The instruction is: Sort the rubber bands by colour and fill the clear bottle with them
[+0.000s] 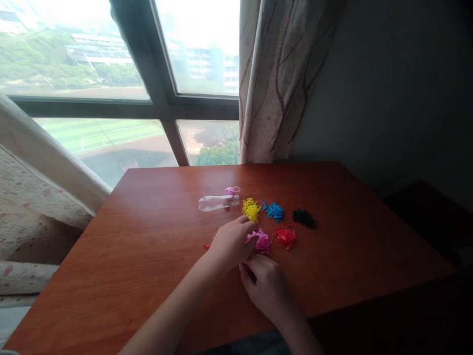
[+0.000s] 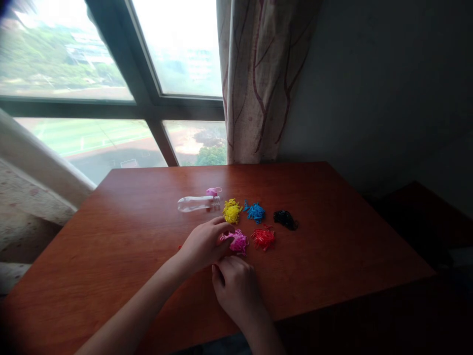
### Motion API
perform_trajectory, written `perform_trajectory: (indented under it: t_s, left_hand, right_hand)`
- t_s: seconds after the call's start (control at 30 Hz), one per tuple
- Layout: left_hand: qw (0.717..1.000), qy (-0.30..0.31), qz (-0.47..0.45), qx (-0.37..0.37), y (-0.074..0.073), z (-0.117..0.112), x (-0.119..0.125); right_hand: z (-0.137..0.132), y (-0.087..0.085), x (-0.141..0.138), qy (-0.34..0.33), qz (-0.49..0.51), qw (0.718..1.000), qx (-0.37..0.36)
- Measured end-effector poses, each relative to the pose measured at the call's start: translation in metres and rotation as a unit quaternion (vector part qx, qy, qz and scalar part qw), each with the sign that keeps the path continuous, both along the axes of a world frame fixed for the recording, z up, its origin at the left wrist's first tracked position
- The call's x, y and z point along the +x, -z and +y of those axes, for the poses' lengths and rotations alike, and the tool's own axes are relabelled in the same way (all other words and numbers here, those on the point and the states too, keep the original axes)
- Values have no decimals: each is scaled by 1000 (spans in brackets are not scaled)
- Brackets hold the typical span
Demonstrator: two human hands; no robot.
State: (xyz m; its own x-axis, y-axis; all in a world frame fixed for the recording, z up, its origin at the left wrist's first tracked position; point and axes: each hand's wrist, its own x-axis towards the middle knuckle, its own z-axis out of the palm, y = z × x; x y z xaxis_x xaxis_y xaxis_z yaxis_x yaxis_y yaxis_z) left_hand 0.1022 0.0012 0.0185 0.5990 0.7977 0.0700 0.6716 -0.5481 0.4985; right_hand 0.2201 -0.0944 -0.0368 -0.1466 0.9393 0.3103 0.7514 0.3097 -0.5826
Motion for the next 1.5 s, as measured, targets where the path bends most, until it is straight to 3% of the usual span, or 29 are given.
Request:
perform_trajectory:
  t_s: [0.13,0.27,0.4,0.53,0.93,1.23,1.5]
  left_hand:
    - [999,-15,-32,-1,-1,-2,-23]
    - [995,-70,-64,-10,3,-6,-58]
    - [991,-115,-67,-5,14,-15,-92]
    - [986,-143,-81,1,27,-25,-110]
    - [985,-166,-53,-5,32,-34,-111]
    - [985,-166,-33,-6,32,-34,-110]
    - [986,-164,-19,-8,32,-34,-112]
  right_hand:
    - [0,-5,0,-7,21,1000,-12]
    - [-1,-8,-1,-7,21,999,-31]
    - [-1,-6,-2,1,11,999,-34]
    - [1,-3,-6,15,-13,999,-28]
    - [28,-8,-48,98,-80,989,-72]
    - [26,-3,-46,80,-64,994,-42]
    - [13,-4,-41,49,53,997,-25]
